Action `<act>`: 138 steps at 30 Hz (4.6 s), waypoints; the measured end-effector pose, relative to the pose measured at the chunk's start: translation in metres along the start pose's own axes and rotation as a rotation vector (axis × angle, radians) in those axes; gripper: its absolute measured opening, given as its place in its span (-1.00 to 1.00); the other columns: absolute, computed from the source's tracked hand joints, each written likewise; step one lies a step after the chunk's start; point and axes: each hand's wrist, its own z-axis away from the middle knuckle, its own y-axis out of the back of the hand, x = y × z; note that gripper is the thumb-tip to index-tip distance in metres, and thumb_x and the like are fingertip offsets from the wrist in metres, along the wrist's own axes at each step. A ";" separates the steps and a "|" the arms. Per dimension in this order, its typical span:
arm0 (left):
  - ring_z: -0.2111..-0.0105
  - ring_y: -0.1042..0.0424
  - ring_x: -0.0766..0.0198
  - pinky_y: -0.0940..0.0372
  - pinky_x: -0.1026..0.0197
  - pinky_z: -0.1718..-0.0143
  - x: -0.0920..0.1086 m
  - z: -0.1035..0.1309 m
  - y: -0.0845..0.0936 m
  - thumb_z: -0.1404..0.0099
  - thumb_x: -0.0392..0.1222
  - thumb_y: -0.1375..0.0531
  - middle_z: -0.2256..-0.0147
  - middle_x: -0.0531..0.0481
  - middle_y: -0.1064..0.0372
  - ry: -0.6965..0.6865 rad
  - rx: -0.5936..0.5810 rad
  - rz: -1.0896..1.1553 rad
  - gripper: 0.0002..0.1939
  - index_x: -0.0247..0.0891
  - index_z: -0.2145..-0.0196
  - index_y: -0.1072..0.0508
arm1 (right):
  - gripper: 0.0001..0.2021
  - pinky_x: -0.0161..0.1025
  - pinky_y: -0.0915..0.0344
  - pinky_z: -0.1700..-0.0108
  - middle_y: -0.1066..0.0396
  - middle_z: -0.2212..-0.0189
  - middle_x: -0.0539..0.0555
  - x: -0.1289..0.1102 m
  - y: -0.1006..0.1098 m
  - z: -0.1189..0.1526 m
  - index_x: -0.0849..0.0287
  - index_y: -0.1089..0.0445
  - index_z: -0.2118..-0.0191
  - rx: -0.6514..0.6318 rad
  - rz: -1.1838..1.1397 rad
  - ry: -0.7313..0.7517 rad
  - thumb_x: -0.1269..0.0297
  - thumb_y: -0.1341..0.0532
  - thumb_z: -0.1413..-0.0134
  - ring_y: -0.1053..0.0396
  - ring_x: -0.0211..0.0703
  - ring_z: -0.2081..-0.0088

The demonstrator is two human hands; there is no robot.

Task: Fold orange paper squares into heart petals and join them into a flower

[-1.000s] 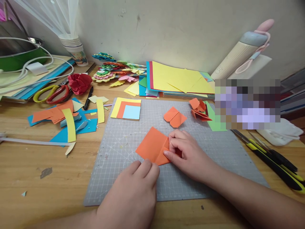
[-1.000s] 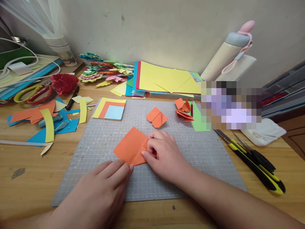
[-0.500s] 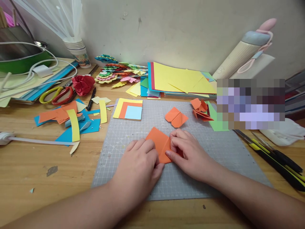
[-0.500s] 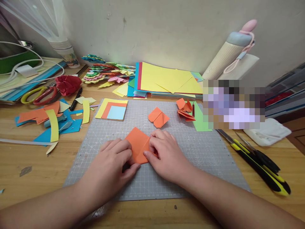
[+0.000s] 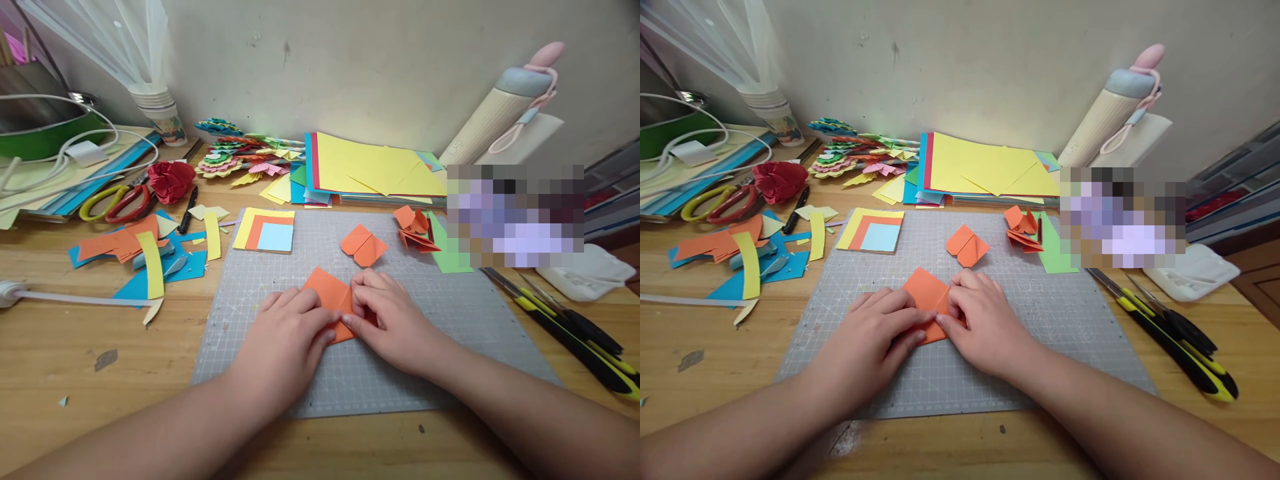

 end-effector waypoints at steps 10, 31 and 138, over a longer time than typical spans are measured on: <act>0.21 -0.28 0.13 -0.13 0.04 0.19 -0.003 -0.005 0.000 -0.37 -0.17 -0.08 0.29 0.03 -0.32 -0.025 -0.010 -0.058 -0.76 -0.03 0.05 -0.44 | -0.74 -0.12 -0.17 0.21 -0.23 0.33 0.01 0.003 -0.001 -0.002 0.16 -0.12 0.52 0.001 0.003 0.011 0.37 -0.20 -0.10 -0.21 -0.12 0.26; 0.24 -0.28 0.11 -0.13 0.05 0.22 -0.010 -0.004 -0.002 -0.34 -0.09 -0.12 0.30 -0.01 -0.30 -0.054 -0.003 -0.119 -0.71 0.07 0.00 -0.45 | -0.67 -0.15 0.11 0.36 -0.36 0.53 0.03 -0.030 -0.007 0.048 0.18 -0.49 0.20 0.100 0.178 0.174 0.38 0.04 -0.26 -0.19 -0.14 0.43; 0.21 -0.39 0.24 -0.15 0.14 0.12 -0.028 0.013 0.032 -0.29 -0.37 -0.14 0.26 0.02 -0.48 -0.565 0.468 -0.124 -0.89 -0.21 0.25 -0.42 | -0.89 -0.17 -0.46 0.21 -0.49 0.31 0.15 0.006 0.011 0.008 0.28 -0.38 0.32 0.424 0.145 0.810 0.59 -0.18 -0.11 -0.42 -0.09 0.16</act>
